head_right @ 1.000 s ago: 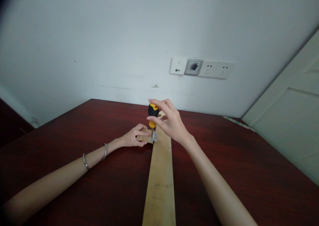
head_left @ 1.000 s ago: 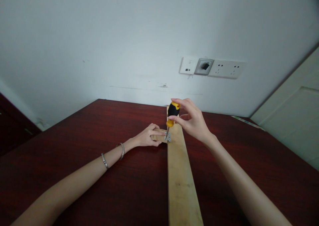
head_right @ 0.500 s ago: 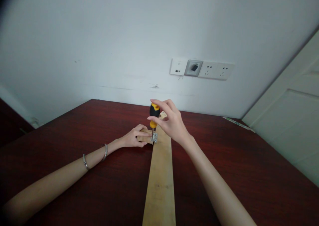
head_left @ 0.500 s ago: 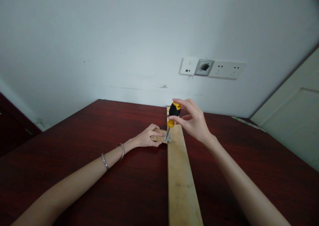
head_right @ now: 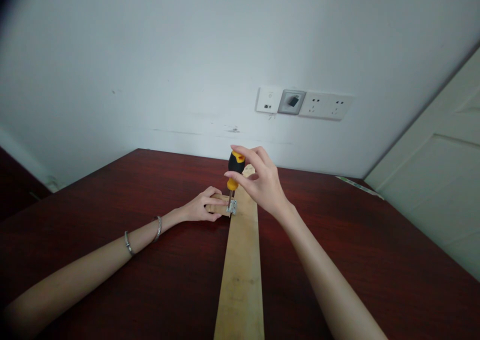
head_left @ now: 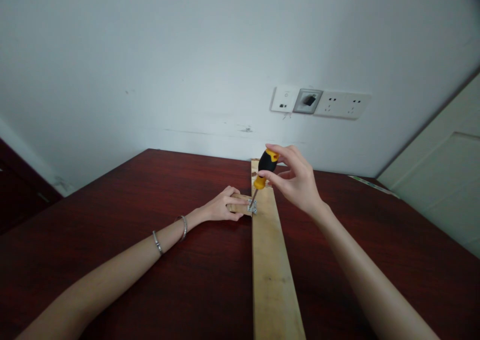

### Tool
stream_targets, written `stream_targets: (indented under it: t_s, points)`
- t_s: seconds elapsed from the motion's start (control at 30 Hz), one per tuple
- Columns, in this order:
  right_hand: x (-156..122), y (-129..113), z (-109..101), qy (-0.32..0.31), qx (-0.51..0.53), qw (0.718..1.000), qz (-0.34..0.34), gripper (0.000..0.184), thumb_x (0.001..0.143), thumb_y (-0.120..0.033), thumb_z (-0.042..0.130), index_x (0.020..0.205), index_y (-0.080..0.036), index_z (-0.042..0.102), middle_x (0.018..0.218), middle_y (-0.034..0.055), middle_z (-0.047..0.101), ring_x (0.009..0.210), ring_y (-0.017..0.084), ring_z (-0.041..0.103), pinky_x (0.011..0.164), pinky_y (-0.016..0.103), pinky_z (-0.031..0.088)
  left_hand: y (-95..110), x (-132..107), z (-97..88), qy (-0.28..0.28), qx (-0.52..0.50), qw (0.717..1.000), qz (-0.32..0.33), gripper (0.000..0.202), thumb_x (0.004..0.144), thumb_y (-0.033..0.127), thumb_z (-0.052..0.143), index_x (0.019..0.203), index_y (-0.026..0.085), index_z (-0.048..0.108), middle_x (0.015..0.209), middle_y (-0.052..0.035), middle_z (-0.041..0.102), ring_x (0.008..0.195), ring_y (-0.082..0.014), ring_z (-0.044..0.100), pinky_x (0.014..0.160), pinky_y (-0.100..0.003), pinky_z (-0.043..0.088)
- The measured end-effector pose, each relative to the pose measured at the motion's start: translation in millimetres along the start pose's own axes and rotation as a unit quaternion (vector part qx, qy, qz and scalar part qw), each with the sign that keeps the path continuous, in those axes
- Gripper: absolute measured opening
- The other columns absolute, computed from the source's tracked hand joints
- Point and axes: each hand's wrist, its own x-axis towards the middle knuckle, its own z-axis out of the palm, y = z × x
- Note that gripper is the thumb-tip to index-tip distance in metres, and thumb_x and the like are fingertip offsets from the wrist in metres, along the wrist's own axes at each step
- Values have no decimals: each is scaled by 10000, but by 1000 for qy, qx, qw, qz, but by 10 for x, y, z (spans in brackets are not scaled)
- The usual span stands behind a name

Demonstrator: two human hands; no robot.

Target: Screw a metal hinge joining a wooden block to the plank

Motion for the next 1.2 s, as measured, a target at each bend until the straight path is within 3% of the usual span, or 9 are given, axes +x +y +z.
stream_targets:
  t_s: [0.2,0.37,0.73,0.9,1.03,1.1,1.2]
  points:
    - [20,52,-85,58,7,998,14,515,767,-389,717,1250,-278,573,1108,67,567,926,204,593,469,225,568,76,16,-38,-17,-13,999,-29,565,690,242,749,1237,257,610,1126,-57,518,1074,-221,515,980,-380,425]
    - [54,71,-198,105,27,994,22,546,759,-373,721,1271,-302,546,1235,60,532,963,209,612,470,220,576,158,29,-82,-10,-37,997,-67,542,655,257,754,1150,185,545,1084,-68,560,999,-230,552,923,-389,451]
    - [116,50,-351,136,70,988,26,577,732,-369,744,1266,-302,537,1210,52,526,929,183,636,503,198,586,127,24,-68,-36,-35,996,-77,747,669,296,752,1326,174,417,1175,-111,516,1089,-267,510,984,-435,408]
    - [132,90,-359,171,51,983,44,599,737,-371,731,1293,-295,522,1171,46,566,898,155,637,616,226,597,99,8,-90,-33,-72,995,-68,763,700,369,752,1357,175,417,1228,-124,516,1156,-274,493,1018,-434,390]
    - [167,229,-376,227,111,958,136,523,716,-373,727,1194,-205,595,993,29,608,804,137,640,675,270,602,6,62,-107,59,-139,980,-126,444,870,376,564,1269,184,525,1244,-111,561,1166,-227,527,1002,-378,417]
    - [169,366,-384,228,150,936,221,364,716,-390,712,984,-149,659,881,18,602,683,125,633,584,266,599,-61,158,-140,106,-154,967,-173,340,881,350,527,1153,164,611,1180,-103,617,1097,-209,579,954,-344,451]
    - [123,644,-356,198,172,894,364,234,754,-365,658,767,-134,628,633,-36,520,443,78,551,415,206,528,-174,378,-227,133,-148,952,-234,239,817,280,570,958,133,696,1032,-96,695,965,-199,635,885,-310,476]
